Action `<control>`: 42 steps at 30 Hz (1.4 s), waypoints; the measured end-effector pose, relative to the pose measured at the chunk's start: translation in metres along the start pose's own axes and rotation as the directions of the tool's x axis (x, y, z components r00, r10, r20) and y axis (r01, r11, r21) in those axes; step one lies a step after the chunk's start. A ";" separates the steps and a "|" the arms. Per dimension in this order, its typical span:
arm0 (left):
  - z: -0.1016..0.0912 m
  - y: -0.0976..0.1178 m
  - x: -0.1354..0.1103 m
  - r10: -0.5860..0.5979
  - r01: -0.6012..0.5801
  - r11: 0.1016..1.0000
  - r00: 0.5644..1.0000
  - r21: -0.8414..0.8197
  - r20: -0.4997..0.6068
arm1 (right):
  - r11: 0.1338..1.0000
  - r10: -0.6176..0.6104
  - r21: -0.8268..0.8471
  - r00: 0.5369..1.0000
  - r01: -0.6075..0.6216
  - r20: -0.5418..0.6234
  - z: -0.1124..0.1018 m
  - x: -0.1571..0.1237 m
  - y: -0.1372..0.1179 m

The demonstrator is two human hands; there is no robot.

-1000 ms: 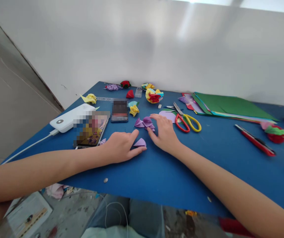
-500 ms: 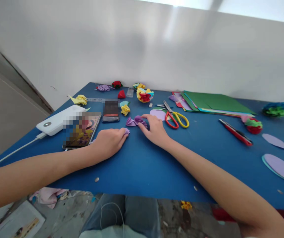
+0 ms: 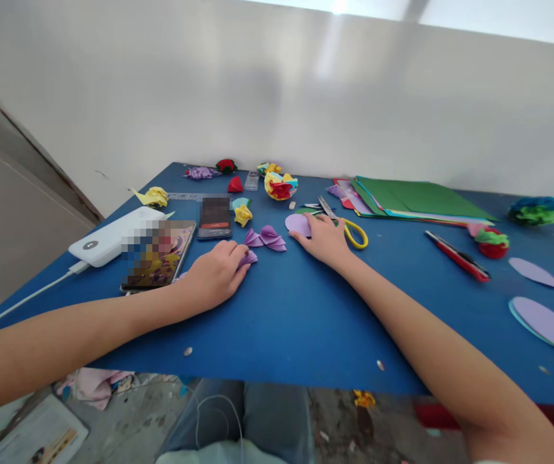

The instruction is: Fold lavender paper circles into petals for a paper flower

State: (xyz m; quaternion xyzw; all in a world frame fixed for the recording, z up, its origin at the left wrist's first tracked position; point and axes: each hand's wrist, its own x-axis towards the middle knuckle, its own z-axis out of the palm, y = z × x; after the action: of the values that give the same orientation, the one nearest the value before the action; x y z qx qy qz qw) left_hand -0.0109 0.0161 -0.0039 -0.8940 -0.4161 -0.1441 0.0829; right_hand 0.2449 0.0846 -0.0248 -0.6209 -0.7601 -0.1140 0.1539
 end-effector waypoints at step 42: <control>-0.008 0.002 -0.004 0.345 -0.341 0.910 0.938 -0.238 -0.024 | 0.730 -0.659 0.263 0.751 0.630 0.031 -0.050 -0.067 -0.052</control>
State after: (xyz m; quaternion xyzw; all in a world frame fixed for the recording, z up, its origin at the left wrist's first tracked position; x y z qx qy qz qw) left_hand -0.0133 0.0100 0.0026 -0.9579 -0.2331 -0.1678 -0.0049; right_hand 0.2107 -0.0052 -0.0025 -0.3009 -0.9442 -0.0309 0.1307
